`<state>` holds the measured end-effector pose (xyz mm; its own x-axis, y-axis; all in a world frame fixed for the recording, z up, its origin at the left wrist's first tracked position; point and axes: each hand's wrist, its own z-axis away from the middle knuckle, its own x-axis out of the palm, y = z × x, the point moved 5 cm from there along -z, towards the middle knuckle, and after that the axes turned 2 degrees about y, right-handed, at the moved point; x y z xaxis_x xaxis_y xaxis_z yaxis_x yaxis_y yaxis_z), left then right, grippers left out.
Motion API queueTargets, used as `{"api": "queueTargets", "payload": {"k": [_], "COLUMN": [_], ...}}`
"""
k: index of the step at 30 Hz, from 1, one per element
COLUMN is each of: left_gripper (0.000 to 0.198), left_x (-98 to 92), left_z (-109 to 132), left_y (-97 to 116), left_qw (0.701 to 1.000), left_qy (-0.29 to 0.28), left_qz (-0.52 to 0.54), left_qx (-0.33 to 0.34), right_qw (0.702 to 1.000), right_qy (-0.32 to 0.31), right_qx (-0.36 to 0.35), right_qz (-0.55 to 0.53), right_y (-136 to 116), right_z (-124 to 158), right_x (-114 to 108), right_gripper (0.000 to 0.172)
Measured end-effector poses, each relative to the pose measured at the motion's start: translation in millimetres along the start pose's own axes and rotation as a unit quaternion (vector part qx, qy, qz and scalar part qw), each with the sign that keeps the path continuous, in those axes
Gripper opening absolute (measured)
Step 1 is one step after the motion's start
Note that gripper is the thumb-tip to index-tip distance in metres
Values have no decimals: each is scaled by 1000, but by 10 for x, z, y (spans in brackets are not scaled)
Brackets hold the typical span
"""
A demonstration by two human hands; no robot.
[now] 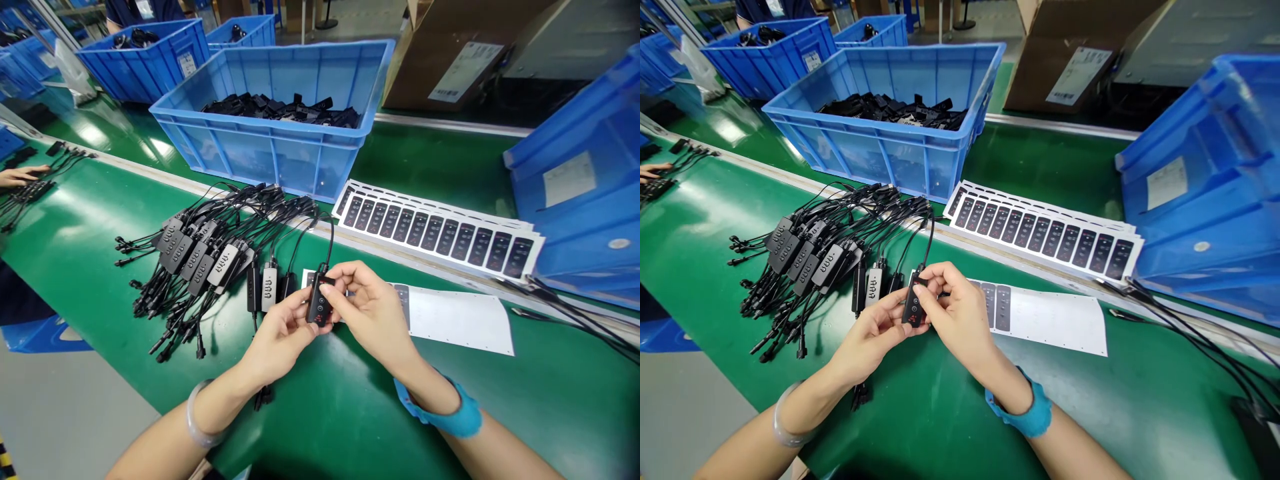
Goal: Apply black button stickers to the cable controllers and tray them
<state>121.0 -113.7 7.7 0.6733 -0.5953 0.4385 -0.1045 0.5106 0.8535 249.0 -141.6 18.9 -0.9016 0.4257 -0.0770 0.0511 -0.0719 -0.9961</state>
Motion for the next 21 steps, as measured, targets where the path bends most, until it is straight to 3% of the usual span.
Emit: {"api": "queueTargets", "payload": {"k": [6, 9, 11, 13, 15, 19, 21], "left_gripper": [55, 54, 48, 43, 38, 37, 41], "left_x": [-33, -38, -23, -7, -6, -16, -17], "left_z": [15, 9, -4, -16, -21, -14, -16], "left_y": [-30, -11, 10, 15, -3, -36, -41], "left_qw": [998, 998, 998, 998, 997, 995, 994], "left_qy": [27, 35, 20, 3, 0, -2, -16], "left_qz": [-45, -47, -41, -33, -36, -52, -41], "left_qx": [-30, -39, -39, -47, -65, -90, -99], "right_qw": [998, 996, 994, 990, 988, 994, 996], "right_qy": [25, 14, -37, -100, -123, -83, -58], "right_qx": [-13, -16, 9, 42, 50, 28, 21], "right_qz": [64, 92, 102, 96, 81, 63, 70], "right_y": [93, 88, 96, 117, 127, 145, 156], "right_z": [-32, -49, -41, -13, 7, -31, -75], "right_x": [-24, -23, 25, 90, 124, 101, 68], "right_gripper": [23, 56, 80, 89, 77, 33, 28]}}
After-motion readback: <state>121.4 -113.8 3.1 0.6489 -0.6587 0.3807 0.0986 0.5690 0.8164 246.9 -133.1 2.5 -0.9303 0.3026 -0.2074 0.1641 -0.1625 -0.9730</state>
